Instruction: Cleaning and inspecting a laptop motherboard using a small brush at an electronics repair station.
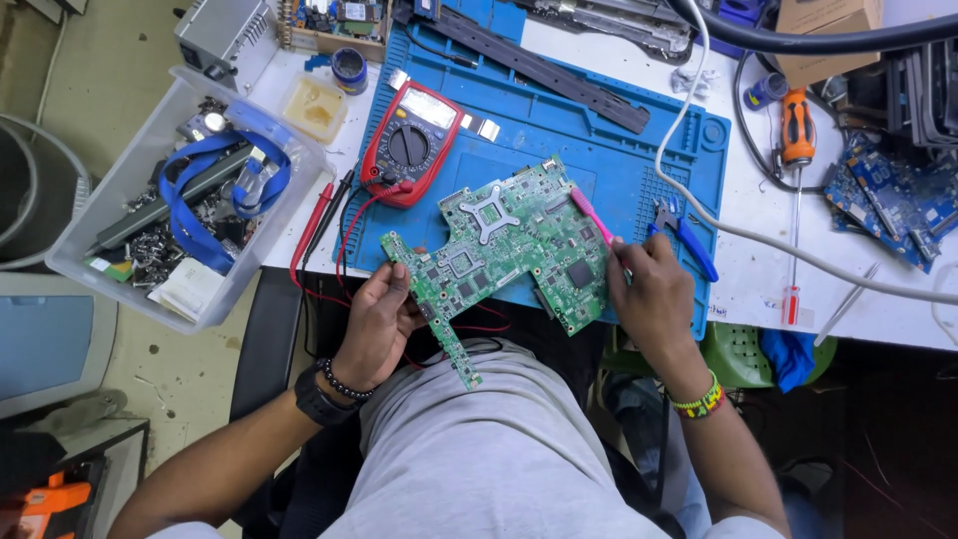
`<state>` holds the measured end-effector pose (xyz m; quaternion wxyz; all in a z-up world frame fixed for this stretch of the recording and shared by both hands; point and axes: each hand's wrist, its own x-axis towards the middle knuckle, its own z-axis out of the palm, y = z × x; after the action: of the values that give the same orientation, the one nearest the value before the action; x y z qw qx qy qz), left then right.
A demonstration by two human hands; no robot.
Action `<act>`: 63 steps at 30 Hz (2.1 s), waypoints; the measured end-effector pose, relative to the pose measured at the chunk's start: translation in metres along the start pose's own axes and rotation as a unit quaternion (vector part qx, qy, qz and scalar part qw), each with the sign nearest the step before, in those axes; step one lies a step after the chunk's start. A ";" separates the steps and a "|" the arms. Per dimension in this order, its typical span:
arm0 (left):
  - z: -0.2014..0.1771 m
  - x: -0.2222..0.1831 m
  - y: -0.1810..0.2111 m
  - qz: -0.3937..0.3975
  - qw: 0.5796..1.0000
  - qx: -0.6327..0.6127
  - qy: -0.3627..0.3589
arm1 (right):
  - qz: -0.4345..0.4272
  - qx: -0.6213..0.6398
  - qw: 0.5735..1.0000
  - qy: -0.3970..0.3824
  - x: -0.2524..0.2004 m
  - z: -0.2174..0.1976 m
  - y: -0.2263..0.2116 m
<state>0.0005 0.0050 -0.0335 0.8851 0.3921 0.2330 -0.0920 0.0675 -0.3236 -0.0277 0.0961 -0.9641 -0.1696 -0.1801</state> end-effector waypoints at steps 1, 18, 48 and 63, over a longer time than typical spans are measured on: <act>0.005 -0.003 0.005 0.006 1.000 -0.001 -0.003 | -0.003 -0.001 1.000 0.006 0.004 0.004 -0.002; -0.008 0.007 -0.009 -0.005 1.000 -0.011 0.014 | -0.072 0.008 0.997 -0.009 0.037 0.013 -0.041; 0.008 -0.008 0.010 -0.009 1.000 -0.008 0.027 | -0.036 -0.072 0.997 0.012 0.040 0.024 0.005; 0.009 -0.007 0.012 -0.018 1.000 0.004 0.017 | -0.076 -0.007 0.997 -0.017 0.035 0.018 -0.050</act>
<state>0.0012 0.0064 -0.0176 0.8779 0.3924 0.2547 -0.1024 0.0859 -0.2623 -0.0251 0.0723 -0.9521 -0.2423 -0.1721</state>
